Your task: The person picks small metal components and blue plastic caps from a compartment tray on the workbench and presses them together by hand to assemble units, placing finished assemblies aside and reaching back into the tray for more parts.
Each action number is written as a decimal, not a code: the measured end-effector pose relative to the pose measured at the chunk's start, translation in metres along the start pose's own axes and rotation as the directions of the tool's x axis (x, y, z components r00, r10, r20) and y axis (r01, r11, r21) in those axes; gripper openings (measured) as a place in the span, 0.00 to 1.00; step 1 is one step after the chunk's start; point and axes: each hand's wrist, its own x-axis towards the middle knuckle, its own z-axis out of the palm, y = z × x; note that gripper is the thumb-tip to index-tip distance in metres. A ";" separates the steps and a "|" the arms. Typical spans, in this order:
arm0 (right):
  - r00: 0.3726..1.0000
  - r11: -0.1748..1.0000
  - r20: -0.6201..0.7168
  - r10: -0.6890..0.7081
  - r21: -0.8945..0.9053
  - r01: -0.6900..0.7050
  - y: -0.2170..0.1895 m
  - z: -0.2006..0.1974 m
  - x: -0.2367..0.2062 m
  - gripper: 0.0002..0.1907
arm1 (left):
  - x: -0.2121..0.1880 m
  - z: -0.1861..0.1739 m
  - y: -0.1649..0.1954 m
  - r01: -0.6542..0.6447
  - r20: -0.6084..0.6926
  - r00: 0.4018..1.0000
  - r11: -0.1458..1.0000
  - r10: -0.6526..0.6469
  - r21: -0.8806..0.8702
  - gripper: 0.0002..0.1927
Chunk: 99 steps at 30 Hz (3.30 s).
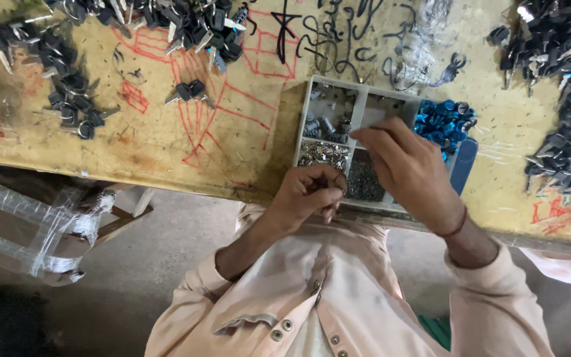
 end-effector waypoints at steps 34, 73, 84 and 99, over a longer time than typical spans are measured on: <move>0.971 0.997 -0.234 0.036 0.069 -0.021 -0.002 0.006 -0.094 0.23 | 0.009 0.056 0.010 0.176 -0.204 0.972 0.943 -0.120 0.284 0.05; 0.854 0.947 -0.422 0.304 0.036 -0.320 0.075 -0.020 -0.079 0.10 | 0.020 0.039 0.000 -0.119 0.102 0.992 0.810 0.074 0.575 0.09; 0.916 0.967 -0.334 0.225 -0.042 -0.252 0.070 -0.032 -0.073 0.11 | 0.021 0.037 -0.001 -0.147 0.130 0.988 0.806 0.088 0.574 0.09; 0.923 0.965 0.285 0.260 -0.106 -0.240 0.183 -0.059 0.043 0.10 | 0.022 0.035 0.003 -0.126 0.134 0.989 0.782 0.054 0.611 0.10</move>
